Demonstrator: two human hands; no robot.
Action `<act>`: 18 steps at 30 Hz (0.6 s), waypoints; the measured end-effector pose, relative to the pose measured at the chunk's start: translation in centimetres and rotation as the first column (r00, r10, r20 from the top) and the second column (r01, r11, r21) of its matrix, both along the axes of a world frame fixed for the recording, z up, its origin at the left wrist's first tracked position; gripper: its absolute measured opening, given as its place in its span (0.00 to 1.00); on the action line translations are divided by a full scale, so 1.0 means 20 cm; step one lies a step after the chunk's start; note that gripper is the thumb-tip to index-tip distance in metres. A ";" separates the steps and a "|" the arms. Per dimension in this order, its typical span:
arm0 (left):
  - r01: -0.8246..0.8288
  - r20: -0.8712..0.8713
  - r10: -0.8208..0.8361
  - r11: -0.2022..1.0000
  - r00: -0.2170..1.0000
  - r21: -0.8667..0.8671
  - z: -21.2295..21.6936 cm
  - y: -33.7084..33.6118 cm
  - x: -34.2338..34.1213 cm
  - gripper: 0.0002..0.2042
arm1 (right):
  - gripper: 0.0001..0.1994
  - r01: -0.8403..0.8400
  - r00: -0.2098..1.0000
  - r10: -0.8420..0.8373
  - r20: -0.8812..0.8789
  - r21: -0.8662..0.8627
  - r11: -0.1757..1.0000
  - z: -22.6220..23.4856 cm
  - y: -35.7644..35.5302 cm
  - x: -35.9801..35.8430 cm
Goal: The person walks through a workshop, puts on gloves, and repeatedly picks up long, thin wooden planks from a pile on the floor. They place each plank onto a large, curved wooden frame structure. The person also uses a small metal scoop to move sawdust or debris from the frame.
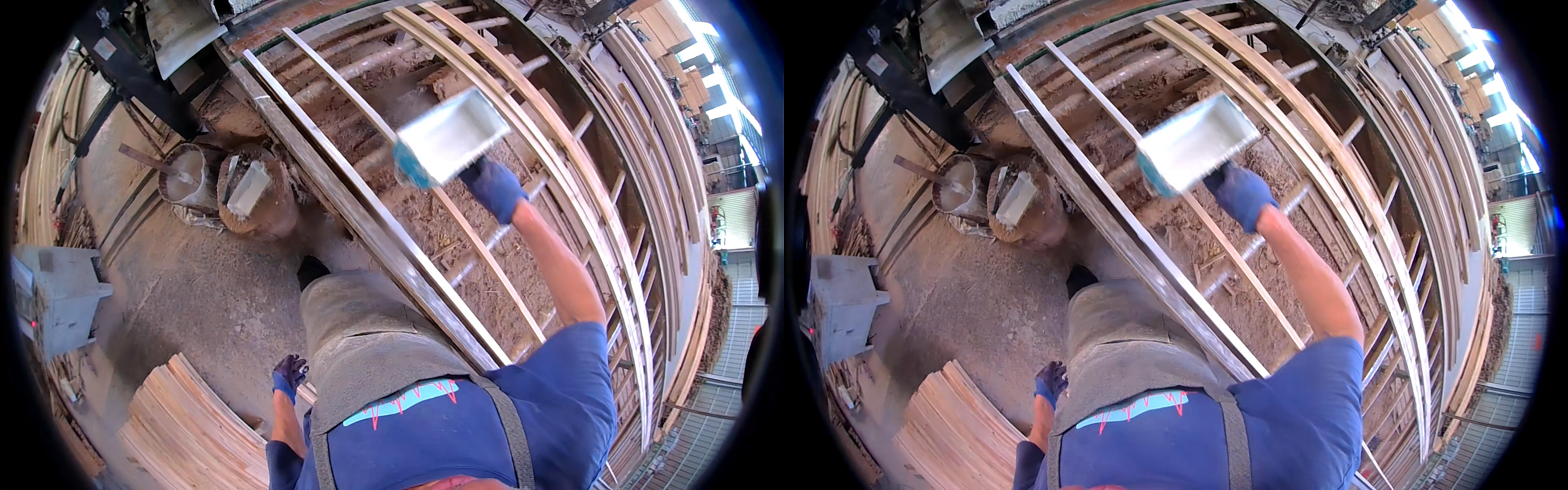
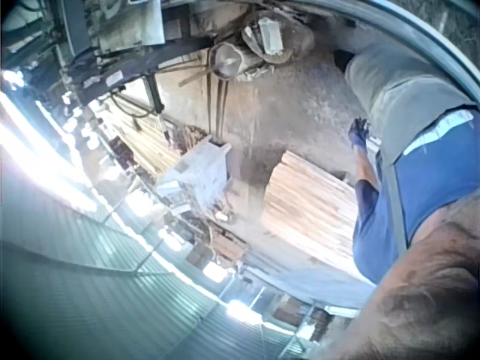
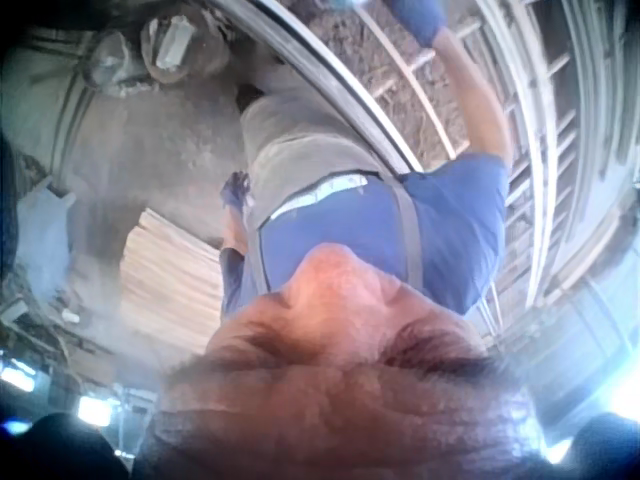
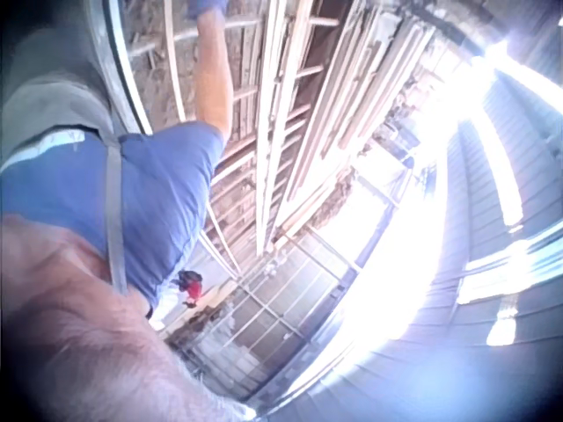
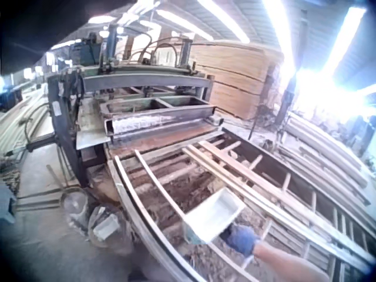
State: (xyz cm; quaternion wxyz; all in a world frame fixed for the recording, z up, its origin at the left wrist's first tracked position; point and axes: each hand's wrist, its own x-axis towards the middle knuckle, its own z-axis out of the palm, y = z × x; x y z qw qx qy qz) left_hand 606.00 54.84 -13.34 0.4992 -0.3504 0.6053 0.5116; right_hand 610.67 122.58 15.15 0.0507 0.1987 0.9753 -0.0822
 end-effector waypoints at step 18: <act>0.153 -0.288 -0.138 0.988 0.948 0.032 -0.06 -0.39 1.89 0.12 | 0.11 0.351 0.935 -0.349 0.070 -0.021 0.936 0.24 -0.64 3.06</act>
